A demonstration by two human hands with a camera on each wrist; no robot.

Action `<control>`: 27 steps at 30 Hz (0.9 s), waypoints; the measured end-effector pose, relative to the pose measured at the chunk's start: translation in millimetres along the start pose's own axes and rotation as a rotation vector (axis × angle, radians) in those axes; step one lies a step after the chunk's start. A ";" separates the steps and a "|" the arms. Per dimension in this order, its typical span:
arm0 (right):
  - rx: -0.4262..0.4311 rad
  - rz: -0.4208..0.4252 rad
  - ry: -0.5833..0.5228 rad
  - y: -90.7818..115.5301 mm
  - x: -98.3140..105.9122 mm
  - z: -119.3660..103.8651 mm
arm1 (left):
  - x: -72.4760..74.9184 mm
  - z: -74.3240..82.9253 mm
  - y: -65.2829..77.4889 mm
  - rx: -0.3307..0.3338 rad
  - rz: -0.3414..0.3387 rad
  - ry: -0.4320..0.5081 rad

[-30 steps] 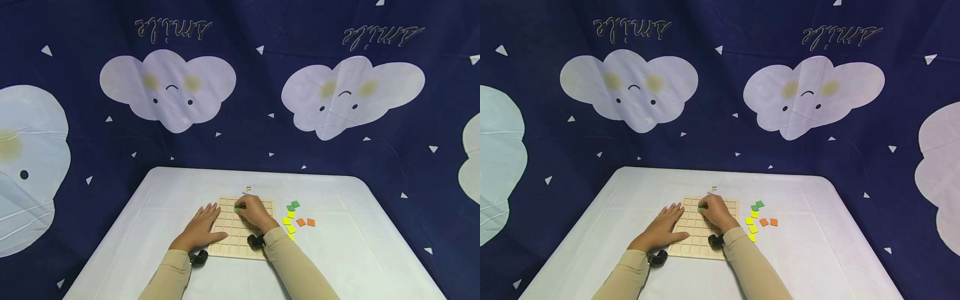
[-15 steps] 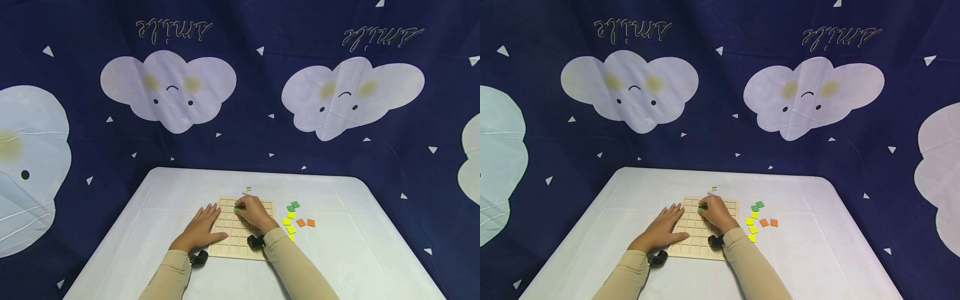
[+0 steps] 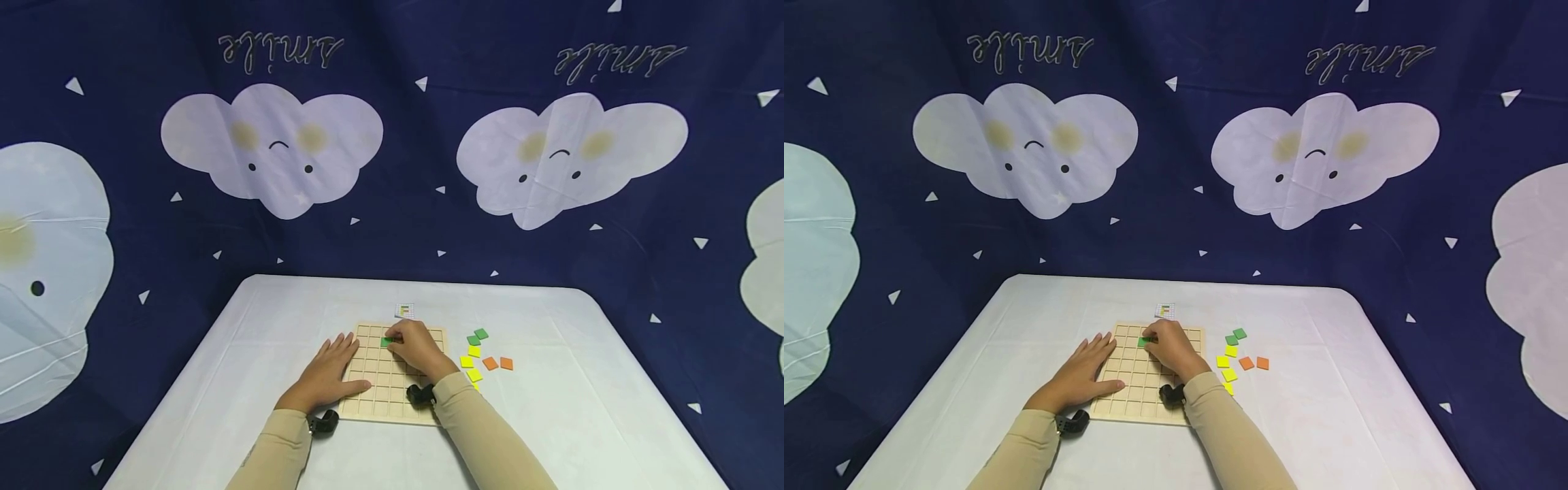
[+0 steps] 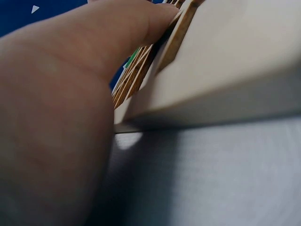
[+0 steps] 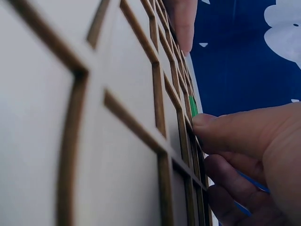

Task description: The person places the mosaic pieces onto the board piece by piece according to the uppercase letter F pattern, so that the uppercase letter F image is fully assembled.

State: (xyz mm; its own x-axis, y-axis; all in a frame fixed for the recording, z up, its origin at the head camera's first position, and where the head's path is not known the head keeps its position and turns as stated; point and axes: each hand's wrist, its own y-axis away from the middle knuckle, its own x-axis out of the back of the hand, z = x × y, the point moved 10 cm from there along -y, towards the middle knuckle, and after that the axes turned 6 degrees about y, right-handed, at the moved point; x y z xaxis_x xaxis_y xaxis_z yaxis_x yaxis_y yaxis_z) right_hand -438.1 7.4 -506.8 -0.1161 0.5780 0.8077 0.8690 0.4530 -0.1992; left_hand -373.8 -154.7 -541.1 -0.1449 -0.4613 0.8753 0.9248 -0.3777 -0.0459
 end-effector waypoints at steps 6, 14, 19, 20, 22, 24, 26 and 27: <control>0.017 -0.002 -0.021 3.5 2.8 1.3 | 0.6 0.7 0.7 -0.007 0.014 0.009; 0.008 0.058 -0.015 12.9 31.7 11.4 | -0.6 -0.6 0.2 0.009 0.000 -0.001; -0.007 0.124 0.026 19.8 59.9 27.6 | 1.9 1.7 0.3 -0.004 0.007 0.013; -0.016 0.129 0.036 21.4 64.4 31.9 | 2.2 1.9 0.7 -0.005 0.006 0.016; -0.037 0.134 0.054 24.7 71.6 41.8 | 2.5 1.5 1.5 -0.004 0.006 0.022; -0.059 0.137 0.075 28.1 77.8 51.9 | 2.4 0.0 2.3 0.001 0.010 0.026; -0.072 0.144 0.096 34.5 83.8 62.9 | 1.1 0.0 1.8 0.004 0.012 0.025; -0.077 0.150 0.107 38.2 86.8 68.4 | 0.8 0.4 1.5 0.003 0.014 0.026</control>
State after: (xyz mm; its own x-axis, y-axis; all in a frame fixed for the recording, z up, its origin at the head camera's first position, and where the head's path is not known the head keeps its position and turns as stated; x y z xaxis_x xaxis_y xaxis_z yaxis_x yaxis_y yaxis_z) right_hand -447.9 121.2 -482.2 0.0658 0.5581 0.8272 0.9076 0.3110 -0.2820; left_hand -372.4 -155.3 -540.3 -0.1408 -0.4877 0.8616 0.9279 -0.3685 -0.0570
